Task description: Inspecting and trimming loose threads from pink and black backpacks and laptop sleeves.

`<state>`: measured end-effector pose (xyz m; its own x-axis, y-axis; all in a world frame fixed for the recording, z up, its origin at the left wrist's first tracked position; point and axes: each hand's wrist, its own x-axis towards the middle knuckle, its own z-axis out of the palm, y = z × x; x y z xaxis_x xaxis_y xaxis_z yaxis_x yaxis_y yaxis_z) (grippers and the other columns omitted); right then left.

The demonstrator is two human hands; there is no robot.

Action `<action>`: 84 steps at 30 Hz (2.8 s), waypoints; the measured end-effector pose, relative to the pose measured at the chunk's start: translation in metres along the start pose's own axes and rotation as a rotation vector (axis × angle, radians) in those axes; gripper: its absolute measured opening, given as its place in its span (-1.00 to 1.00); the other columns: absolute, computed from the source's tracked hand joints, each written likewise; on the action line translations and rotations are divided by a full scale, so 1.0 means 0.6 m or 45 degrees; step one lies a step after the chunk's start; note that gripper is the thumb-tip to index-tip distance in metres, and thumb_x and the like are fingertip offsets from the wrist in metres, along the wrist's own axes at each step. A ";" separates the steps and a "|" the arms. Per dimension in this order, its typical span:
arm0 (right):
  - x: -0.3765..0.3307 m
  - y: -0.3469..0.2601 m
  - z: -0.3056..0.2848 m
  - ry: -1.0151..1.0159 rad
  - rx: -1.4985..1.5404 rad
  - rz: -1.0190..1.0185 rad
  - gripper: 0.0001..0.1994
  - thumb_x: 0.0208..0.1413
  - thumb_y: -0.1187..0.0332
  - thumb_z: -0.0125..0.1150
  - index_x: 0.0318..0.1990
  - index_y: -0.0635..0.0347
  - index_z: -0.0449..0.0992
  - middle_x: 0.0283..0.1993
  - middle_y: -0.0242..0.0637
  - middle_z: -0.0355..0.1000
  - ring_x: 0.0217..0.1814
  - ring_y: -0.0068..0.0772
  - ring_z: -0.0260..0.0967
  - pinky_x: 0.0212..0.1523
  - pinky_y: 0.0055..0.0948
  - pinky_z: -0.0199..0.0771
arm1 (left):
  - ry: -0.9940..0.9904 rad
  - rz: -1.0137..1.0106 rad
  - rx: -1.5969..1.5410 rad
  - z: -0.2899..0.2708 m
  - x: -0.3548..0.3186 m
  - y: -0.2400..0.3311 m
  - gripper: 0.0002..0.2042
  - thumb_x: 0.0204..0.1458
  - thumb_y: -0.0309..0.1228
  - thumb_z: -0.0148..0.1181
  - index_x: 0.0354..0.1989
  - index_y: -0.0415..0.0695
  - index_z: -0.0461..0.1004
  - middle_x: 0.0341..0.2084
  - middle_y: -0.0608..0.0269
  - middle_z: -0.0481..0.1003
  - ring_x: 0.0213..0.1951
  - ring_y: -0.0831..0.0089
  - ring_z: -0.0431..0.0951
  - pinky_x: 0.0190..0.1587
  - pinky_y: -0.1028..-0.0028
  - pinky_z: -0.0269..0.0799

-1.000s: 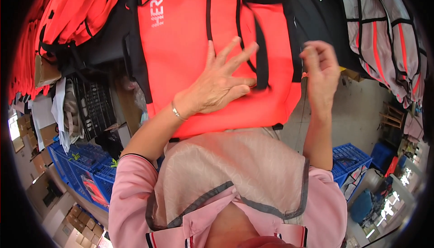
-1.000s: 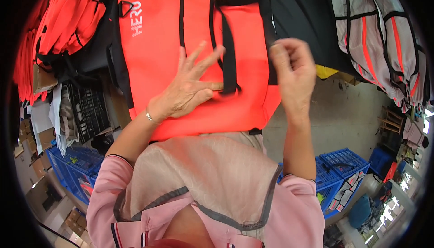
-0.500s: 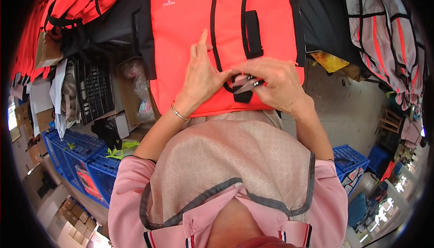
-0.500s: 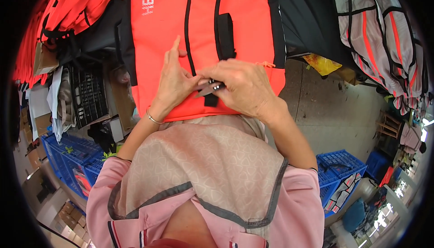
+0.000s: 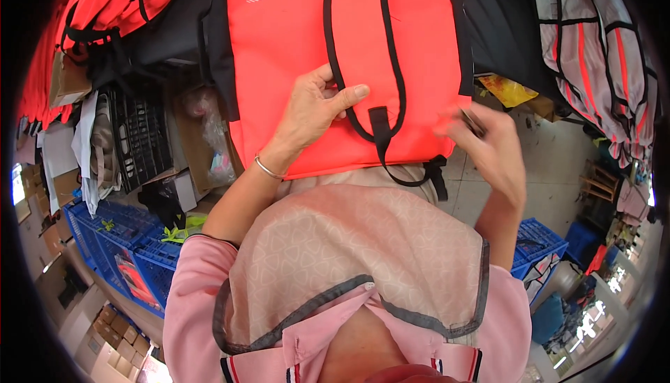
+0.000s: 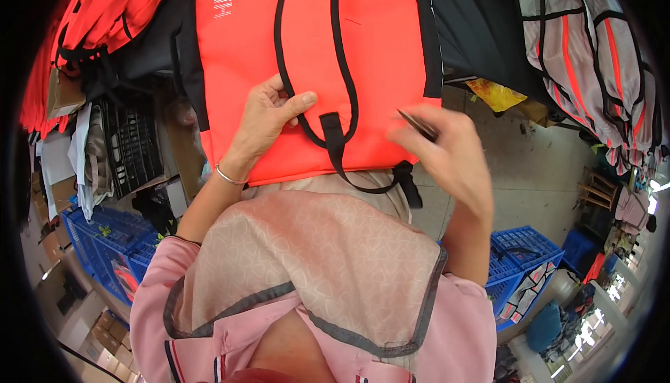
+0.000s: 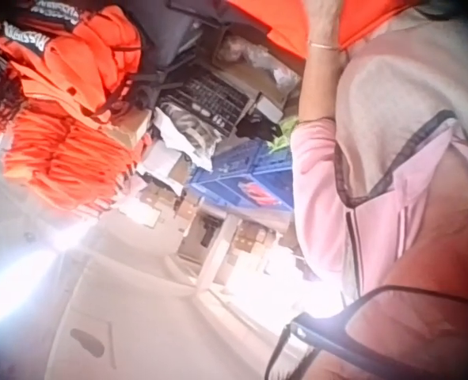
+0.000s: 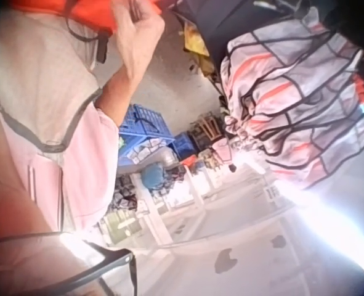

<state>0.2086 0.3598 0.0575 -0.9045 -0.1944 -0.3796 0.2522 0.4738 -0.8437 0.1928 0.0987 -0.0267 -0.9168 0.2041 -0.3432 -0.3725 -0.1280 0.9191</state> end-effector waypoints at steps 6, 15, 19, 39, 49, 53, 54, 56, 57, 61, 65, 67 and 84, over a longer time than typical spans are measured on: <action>0.063 0.004 0.074 -0.119 0.177 -0.093 -0.82 0.01 0.46 0.40 -0.27 0.35 0.55 -0.45 -0.47 0.42 -0.37 -0.74 0.29 -0.34 -0.65 0.29 | 0.085 0.030 -0.115 0.007 -0.001 0.021 -0.69 0.07 -0.38 0.34 -0.05 -0.23 0.50 -0.32 0.37 0.55 -0.44 0.71 0.45 -0.41 0.67 0.41; 0.069 0.009 0.115 0.511 -0.204 -0.730 -0.64 -0.19 0.58 0.47 -0.16 0.24 0.54 -0.35 -0.32 0.41 -0.47 -0.52 0.41 -0.40 -0.50 0.48 | -0.166 -0.114 -0.260 0.009 -0.037 -0.002 -0.67 0.07 -0.46 0.31 0.00 -0.27 0.48 -0.17 0.20 0.58 -0.21 0.51 0.60 -0.12 0.48 0.58; 0.084 0.042 0.114 0.400 -0.361 -1.050 -0.66 -0.21 0.65 0.39 -0.19 0.25 0.52 -0.30 -0.24 0.42 -0.42 -0.37 0.44 -0.38 -0.42 0.53 | -0.190 -0.037 -0.328 0.009 -0.032 -0.010 -0.68 0.09 -0.46 0.29 0.00 -0.28 0.48 -0.16 0.19 0.58 -0.20 0.50 0.60 -0.12 0.48 0.58; 0.090 0.076 0.163 0.306 -0.448 -1.005 -0.82 -0.11 0.60 0.32 -0.36 0.24 0.43 -0.42 -0.28 0.32 -0.53 -0.30 0.42 -0.61 -0.34 0.39 | 0.209 1.045 1.105 0.009 -0.010 -0.046 -0.82 -0.21 -0.61 0.31 -0.36 -0.17 0.58 -0.21 0.26 0.56 -0.15 0.21 0.53 -0.12 0.34 0.50; 0.094 0.077 0.132 0.116 -0.451 -0.939 -0.78 -0.10 0.55 0.35 -0.26 0.24 0.49 -0.34 -0.26 0.38 -0.44 -0.26 0.46 -0.49 -0.35 0.45 | 0.006 0.845 1.064 0.008 -0.011 -0.044 -0.81 -0.12 -0.61 0.26 -0.30 -0.18 0.47 -0.09 0.18 0.48 -0.07 0.21 0.51 -0.12 0.35 0.50; 0.092 0.009 0.088 0.182 -0.412 -0.653 -0.72 -0.09 0.43 0.42 -0.18 0.18 0.53 -0.30 -0.25 0.43 -0.27 -0.26 0.48 -0.30 -0.36 0.49 | -0.088 0.716 0.857 -0.004 -0.011 -0.044 -0.90 0.03 -0.61 0.19 -0.30 -0.19 0.43 -0.04 0.07 0.44 -0.07 0.19 0.51 -0.10 0.36 0.49; 0.098 0.006 0.073 0.210 -0.554 -0.702 -0.72 -0.09 0.37 0.43 -0.19 0.15 0.53 -0.31 -0.26 0.43 -0.26 -0.27 0.46 -0.30 -0.35 0.47 | -0.089 0.715 0.850 -0.006 -0.012 -0.041 -0.90 0.03 -0.61 0.19 -0.30 -0.19 0.43 -0.04 0.07 0.44 -0.07 0.19 0.51 -0.10 0.36 0.49; 0.103 0.007 0.061 0.234 -0.697 -0.752 -0.72 -0.08 0.32 0.44 -0.20 0.13 0.54 -0.32 -0.28 0.43 -0.25 -0.28 0.45 -0.29 -0.35 0.46 | -0.137 0.625 0.759 -0.007 -0.011 -0.036 -0.93 0.08 -0.60 0.15 -0.29 -0.20 0.42 -0.02 0.05 0.42 -0.09 0.20 0.53 -0.09 0.36 0.50; 0.102 0.007 0.059 0.119 -0.832 -0.770 -0.72 -0.07 0.29 0.42 -0.21 0.12 0.53 -0.34 -0.30 0.42 -0.27 -0.27 0.43 -0.30 -0.32 0.45 | -0.135 0.625 0.756 -0.007 -0.012 -0.036 -0.93 0.08 -0.60 0.15 -0.29 -0.20 0.42 -0.02 0.05 0.42 -0.09 0.20 0.53 -0.09 0.36 0.50; 0.108 0.005 0.063 -0.055 -1.084 -0.910 -0.76 -0.07 0.22 0.38 -0.32 0.10 0.50 -0.40 -0.38 0.37 -0.30 -0.30 0.36 -0.32 -0.28 0.38 | -0.152 0.580 0.688 -0.006 -0.011 -0.034 -0.95 0.10 -0.60 0.14 -0.29 -0.21 0.42 -0.02 0.06 0.43 -0.11 0.21 0.55 -0.09 0.37 0.51; 0.117 -0.005 0.065 -0.165 -1.226 -1.027 -0.79 -0.07 0.22 0.36 -0.39 0.09 0.47 -0.41 -0.40 0.35 -0.28 -0.36 0.34 -0.29 -0.34 0.33 | -0.155 0.652 0.765 -0.008 -0.008 -0.033 -0.94 0.09 -0.60 0.14 -0.30 -0.22 0.41 -0.02 0.06 0.43 -0.10 0.20 0.54 -0.10 0.36 0.51; 0.122 -0.007 0.066 -0.187 -1.253 -1.051 -0.79 -0.07 0.23 0.35 -0.40 0.09 0.47 -0.41 -0.40 0.35 -0.28 -0.36 0.34 -0.28 -0.34 0.33 | -0.154 0.654 0.771 -0.008 -0.008 -0.035 -0.94 0.09 -0.60 0.14 -0.30 -0.22 0.41 -0.02 0.06 0.43 -0.09 0.20 0.54 -0.10 0.35 0.51; 0.129 0.049 0.003 0.440 0.102 -0.336 -0.84 0.06 0.55 0.33 -0.21 0.28 0.50 -0.42 -0.53 0.38 -0.40 -0.75 0.22 -0.32 -0.68 0.32 | -0.265 0.858 1.499 -0.022 -0.033 0.029 -0.59 -0.01 -0.53 0.10 0.06 0.05 0.50 0.27 0.21 0.28 0.31 0.11 0.23 0.36 0.07 0.09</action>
<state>0.1467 0.3572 0.0028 -0.9999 0.0051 -0.0096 0.0108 0.3760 -0.9266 0.2023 0.0794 -0.0065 -0.7928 0.5853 0.1697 0.5690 0.6111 0.5503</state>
